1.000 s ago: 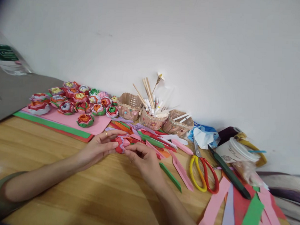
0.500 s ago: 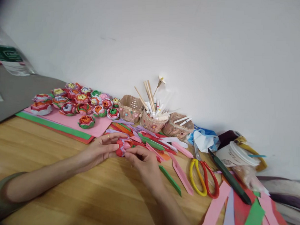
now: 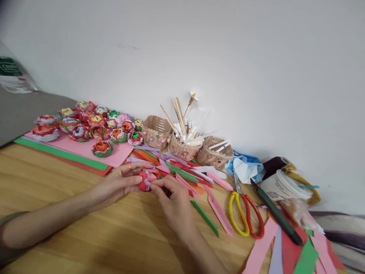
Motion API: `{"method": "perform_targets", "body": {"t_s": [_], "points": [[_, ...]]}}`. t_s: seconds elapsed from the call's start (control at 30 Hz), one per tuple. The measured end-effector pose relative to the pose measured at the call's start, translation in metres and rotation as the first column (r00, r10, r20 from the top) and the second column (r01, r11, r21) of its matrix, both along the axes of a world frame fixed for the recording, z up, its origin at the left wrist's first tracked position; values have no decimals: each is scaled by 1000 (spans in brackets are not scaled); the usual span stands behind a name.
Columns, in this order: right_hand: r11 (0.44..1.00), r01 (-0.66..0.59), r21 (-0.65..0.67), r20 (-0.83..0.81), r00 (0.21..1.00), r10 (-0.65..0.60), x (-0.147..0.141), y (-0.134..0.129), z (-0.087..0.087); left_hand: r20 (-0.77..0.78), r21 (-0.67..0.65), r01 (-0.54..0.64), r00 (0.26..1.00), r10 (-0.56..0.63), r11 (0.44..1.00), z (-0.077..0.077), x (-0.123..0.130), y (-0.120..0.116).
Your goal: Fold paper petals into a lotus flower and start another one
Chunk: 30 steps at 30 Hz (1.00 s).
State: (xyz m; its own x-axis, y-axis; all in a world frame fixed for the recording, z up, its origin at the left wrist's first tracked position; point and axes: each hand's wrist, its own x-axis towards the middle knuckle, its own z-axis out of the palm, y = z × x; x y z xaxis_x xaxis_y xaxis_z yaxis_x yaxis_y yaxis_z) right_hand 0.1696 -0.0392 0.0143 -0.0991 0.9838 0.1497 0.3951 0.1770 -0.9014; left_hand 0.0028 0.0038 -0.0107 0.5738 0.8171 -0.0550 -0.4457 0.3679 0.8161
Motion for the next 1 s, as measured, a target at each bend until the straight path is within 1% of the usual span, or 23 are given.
{"method": "perform_targets", "body": {"t_s": [0.17,0.33,0.47,0.6,0.77,0.83,1.0], "points": [[999,23,30,12,1000,-24,0,0,-1,-23,26,-3,1000,3,1000,1,0,0],[998,45,34,36,998,-46,-1,0,-3,-103,22,-37,994,39,999,0,2,0],[998,60,20,27,998,-61,-1,1,-5,-153,57,-33,987,41,998,-2,1,-1],[999,26,40,12,1000,-27,1,3,-2,-143,51,-36,989,43,998,-1,1,-2],[996,-56,64,48,997,53,4,4,2,-125,8,-89,988,89,996,1,3,0],[997,-39,70,79,996,34,4,4,1,-122,6,-83,989,83,997,2,3,1],[996,39,83,115,992,-49,1,3,-3,-134,58,-50,989,57,997,1,2,0]]}}
